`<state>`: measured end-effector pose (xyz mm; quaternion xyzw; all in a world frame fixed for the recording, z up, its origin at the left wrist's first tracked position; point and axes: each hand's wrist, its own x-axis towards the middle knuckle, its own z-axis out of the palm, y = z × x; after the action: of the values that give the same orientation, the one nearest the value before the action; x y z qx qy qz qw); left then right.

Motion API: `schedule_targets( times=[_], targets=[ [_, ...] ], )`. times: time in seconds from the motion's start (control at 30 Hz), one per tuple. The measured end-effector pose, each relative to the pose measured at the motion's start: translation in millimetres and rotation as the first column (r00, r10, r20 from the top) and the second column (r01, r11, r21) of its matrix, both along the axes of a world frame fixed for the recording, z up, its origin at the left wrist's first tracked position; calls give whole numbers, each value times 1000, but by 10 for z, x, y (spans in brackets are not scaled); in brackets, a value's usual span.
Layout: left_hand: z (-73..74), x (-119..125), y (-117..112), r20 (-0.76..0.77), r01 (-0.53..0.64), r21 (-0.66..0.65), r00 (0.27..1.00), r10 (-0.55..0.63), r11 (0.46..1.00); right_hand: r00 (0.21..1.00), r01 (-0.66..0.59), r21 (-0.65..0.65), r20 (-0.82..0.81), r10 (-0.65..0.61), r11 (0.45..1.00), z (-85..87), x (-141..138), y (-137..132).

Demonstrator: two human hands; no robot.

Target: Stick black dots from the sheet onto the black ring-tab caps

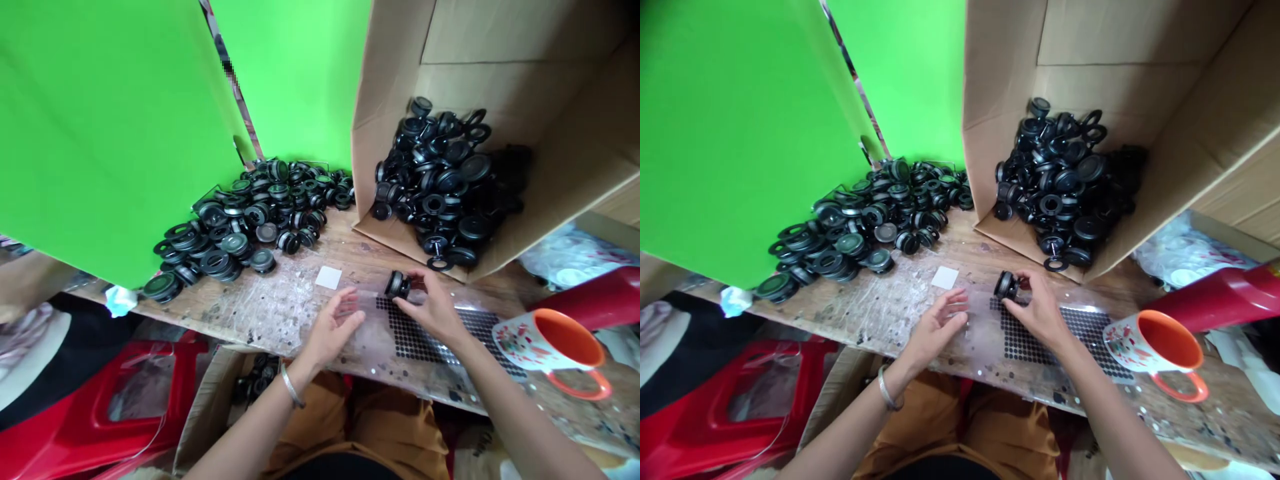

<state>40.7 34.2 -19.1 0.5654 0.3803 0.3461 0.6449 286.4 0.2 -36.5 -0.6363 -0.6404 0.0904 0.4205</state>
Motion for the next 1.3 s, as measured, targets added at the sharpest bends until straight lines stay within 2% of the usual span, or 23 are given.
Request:
schedule_targets(
  times=[0.1, 0.17, 0.23, 0.33, 0.47, 0.57, 0.67, 0.73, 0.8, 0.87, 0.9, 1.0, 1.07, 1.2, 1.3],
  targets=[
    [4, 103, -27, 140, 106, -167, 987, -83, 980, 974, -217, 82, 80, 211, 973, 71, -273, -135],
    [10, 119, -42, 207, 160, -227, 972, -113, 961, 948, -307, 107, 121, 294, 946, 94, -415, -206],
    [23, 98, -62, 240, 168, -243, 965, -109, 955, 947, -314, 84, 98, 306, 946, 98, -508, -247],
    [54, 22, -104, 269, 135, -228, 961, -70, 964, 944, -325, -35, -74, 322, 945, 98, -589, -261],
    [105, -94, -169, 209, 151, -159, 971, -117, 976, 863, -451, -164, -332, 382, 877, 152, -717, -280],
    [111, -169, -215, 105, 149, -118, 985, -137, 982, 835, -464, -212, -429, 344, 860, 219, -846, -339],
    [63, -212, -264, -5, 96, -94, 995, -97, 991, 783, -495, -245, -542, 305, 834, 256, -1000, -421],
    [10, -207, -309, -73, 39, -66, 996, -43, 997, 776, -452, -252, -585, 237, 856, 247, -1136, -464],
    [-40, -179, -364, -102, -42, -37, 994, 38, 998, 815, -301, -249, -569, 112, 921, 211, -1291, -482],
    [-65, -144, -422, -62, -121, -59, 991, 118, 991, 862, -133, -225, -507, 0, 965, 159, -1430, -474],
    [-63, -132, -447, -13, -143, -111, 990, 143, 983, 883, -85, -204, -468, -21, 975, 133, -1480, -462],
    [4, -121, -497, 115, -104, -352, 981, 153, 930, 942, -66, -137, -336, 16, 988, 80, -1532, -414],
    [80, -120, -511, 146, -62, -453, 979, 142, 889, 962, -85, -116, -269, 51, 990, 75, -1510, -386],
    [192, -64, -535, 168, -103, -483, 964, 208, 870, 966, -76, -84, -253, 52, 994, 94, -1455, -355],
    [197, 9, -584, 155, -193, -485, 941, 300, 853, 953, -39, -56, -301, 20, 998, 74, -1402, -321]
  ],
)
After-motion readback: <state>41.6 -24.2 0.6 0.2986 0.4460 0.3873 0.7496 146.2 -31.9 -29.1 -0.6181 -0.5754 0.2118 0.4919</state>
